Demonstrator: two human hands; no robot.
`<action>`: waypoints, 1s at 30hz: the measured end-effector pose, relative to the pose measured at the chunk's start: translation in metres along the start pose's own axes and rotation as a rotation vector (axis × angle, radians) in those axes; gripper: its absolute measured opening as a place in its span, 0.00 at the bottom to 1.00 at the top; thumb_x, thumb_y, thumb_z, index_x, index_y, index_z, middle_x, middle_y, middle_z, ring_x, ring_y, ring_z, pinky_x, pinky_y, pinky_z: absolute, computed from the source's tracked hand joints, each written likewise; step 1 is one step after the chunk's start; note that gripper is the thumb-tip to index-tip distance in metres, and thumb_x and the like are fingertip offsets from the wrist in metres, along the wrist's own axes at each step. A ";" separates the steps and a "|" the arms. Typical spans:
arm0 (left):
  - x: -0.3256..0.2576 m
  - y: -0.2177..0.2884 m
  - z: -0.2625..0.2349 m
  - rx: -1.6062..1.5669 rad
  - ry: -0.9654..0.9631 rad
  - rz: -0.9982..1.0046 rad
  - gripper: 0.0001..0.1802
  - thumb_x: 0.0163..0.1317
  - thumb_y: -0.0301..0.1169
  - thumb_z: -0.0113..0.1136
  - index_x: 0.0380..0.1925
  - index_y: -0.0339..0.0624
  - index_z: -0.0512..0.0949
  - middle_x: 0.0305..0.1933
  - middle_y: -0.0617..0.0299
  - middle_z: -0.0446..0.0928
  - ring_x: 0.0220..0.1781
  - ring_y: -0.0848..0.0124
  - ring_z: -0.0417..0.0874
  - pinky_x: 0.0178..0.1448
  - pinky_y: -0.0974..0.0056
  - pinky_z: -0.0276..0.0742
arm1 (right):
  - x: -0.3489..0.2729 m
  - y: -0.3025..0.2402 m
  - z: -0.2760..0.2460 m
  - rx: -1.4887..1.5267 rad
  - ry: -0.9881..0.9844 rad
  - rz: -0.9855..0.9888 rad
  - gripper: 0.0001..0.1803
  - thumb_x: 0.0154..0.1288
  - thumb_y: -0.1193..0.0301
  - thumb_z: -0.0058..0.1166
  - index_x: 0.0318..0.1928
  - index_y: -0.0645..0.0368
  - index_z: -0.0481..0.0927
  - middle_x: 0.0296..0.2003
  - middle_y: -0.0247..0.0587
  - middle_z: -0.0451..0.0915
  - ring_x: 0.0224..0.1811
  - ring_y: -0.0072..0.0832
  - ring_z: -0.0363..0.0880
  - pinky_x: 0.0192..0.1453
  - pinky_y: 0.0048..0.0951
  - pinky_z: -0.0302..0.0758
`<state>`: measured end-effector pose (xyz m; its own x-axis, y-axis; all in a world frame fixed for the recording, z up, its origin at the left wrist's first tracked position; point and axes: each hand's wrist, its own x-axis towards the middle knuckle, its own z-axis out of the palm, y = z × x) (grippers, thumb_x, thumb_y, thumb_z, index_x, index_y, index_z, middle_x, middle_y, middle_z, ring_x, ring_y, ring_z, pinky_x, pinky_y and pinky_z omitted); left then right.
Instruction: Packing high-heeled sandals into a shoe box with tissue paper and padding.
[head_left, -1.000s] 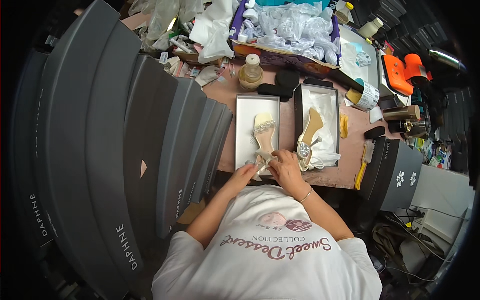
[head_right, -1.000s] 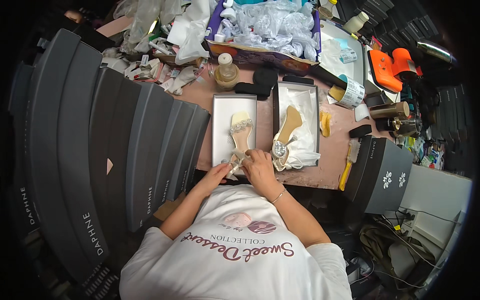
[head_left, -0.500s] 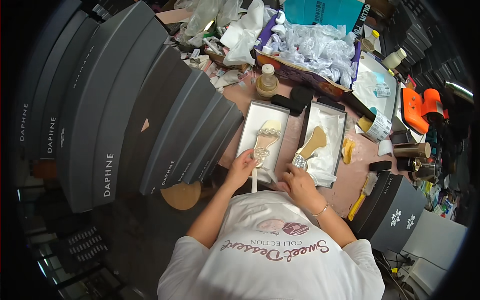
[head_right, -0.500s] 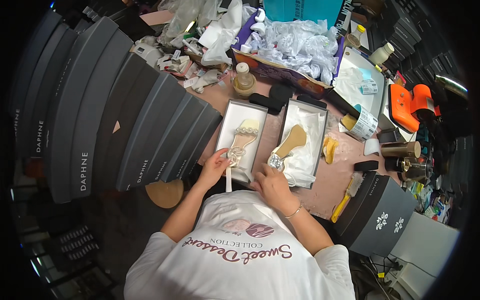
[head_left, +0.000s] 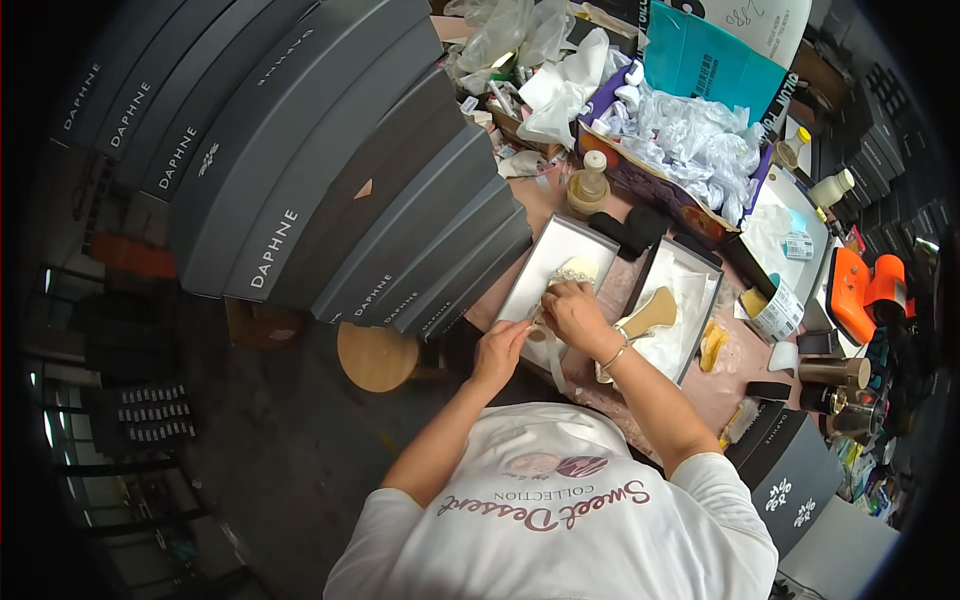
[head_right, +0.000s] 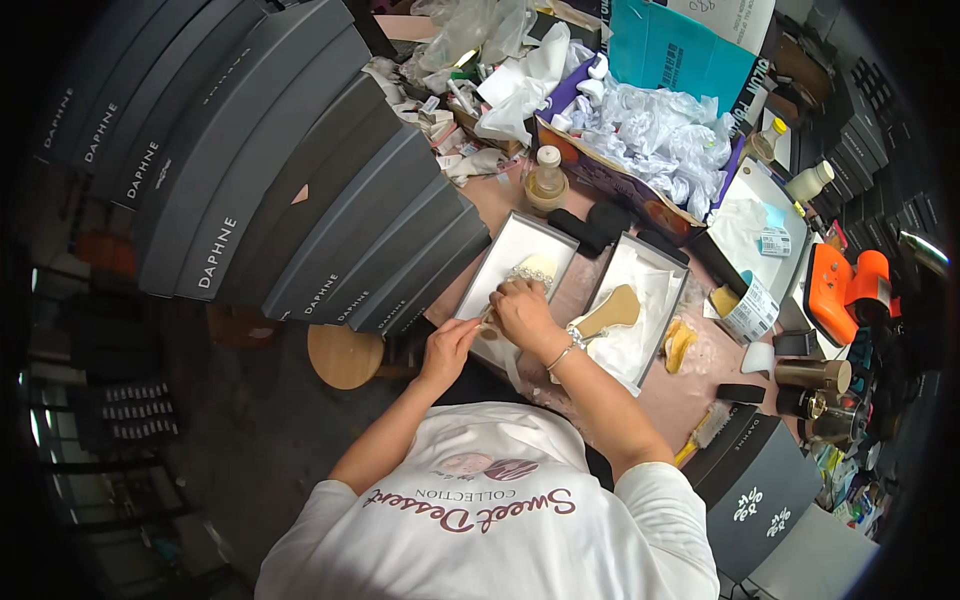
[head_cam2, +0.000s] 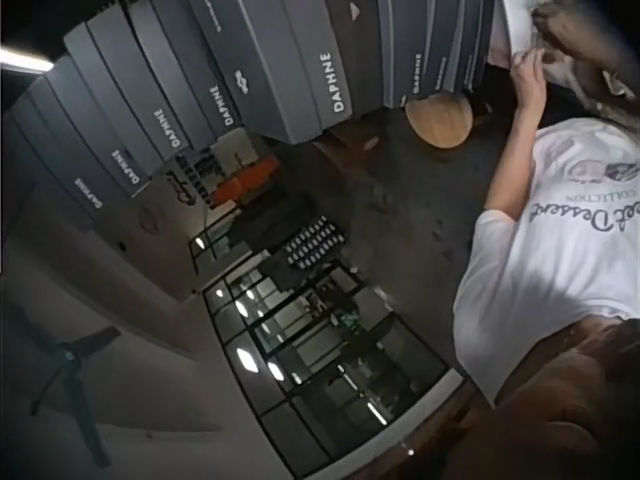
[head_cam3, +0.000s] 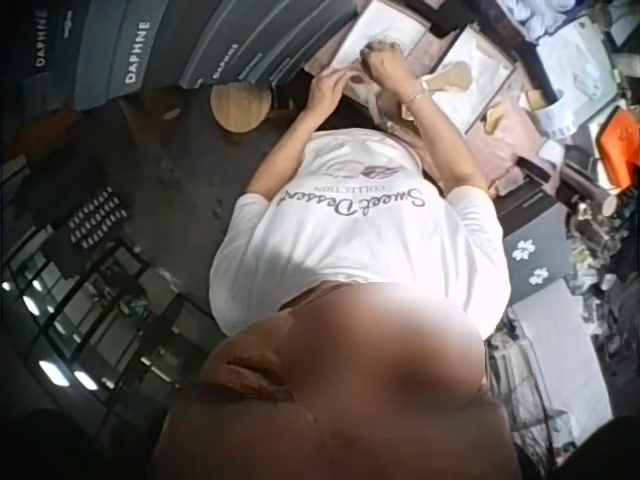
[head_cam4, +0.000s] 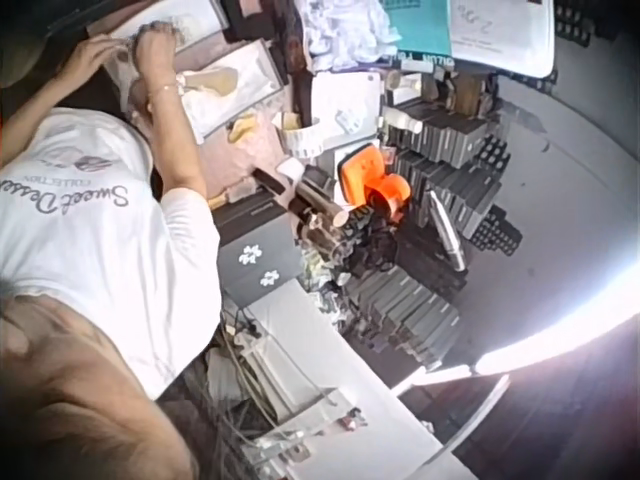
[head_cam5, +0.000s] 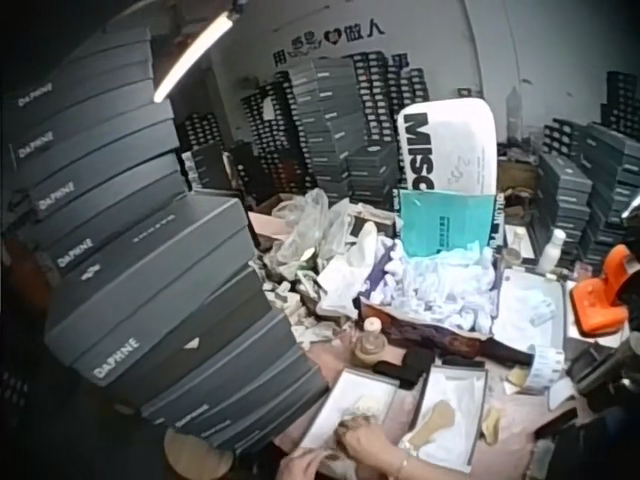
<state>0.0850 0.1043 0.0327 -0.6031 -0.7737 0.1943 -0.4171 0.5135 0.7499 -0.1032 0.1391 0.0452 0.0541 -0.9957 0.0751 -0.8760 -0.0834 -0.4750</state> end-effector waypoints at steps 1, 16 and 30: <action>0.002 0.001 -0.004 0.013 0.024 0.003 0.09 0.60 0.24 0.58 0.41 0.36 0.81 0.36 0.52 0.78 0.36 0.58 0.82 0.39 0.62 0.76 | 0.003 -0.002 -0.008 -0.029 0.101 -0.058 0.15 0.52 0.69 0.61 0.43 0.56 0.79 0.48 0.44 0.76 0.51 0.39 0.74 0.57 0.40 0.64; 0.024 -0.002 -0.014 -0.102 -0.059 -0.020 0.09 0.64 0.28 0.57 0.37 0.31 0.80 0.32 0.55 0.81 0.33 0.67 0.84 0.39 0.67 0.79 | -0.013 -0.024 0.029 0.299 0.273 0.112 0.14 0.53 0.64 0.63 0.36 0.59 0.79 0.40 0.44 0.78 0.46 0.42 0.75 0.51 0.41 0.66; 0.020 0.010 -0.029 -0.199 -0.100 -0.175 0.08 0.62 0.28 0.59 0.37 0.33 0.80 0.33 0.51 0.80 0.34 0.61 0.83 0.38 0.64 0.76 | -0.016 -0.032 0.003 0.271 0.397 0.045 0.13 0.53 0.67 0.61 0.39 0.56 0.79 0.40 0.38 0.79 0.48 0.36 0.75 0.55 0.38 0.64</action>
<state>0.0886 0.0830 0.0621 -0.6014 -0.7989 -0.0051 -0.3853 0.2844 0.8779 -0.0745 0.1580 0.0570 -0.2147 -0.9107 0.3529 -0.7136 -0.1005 -0.6933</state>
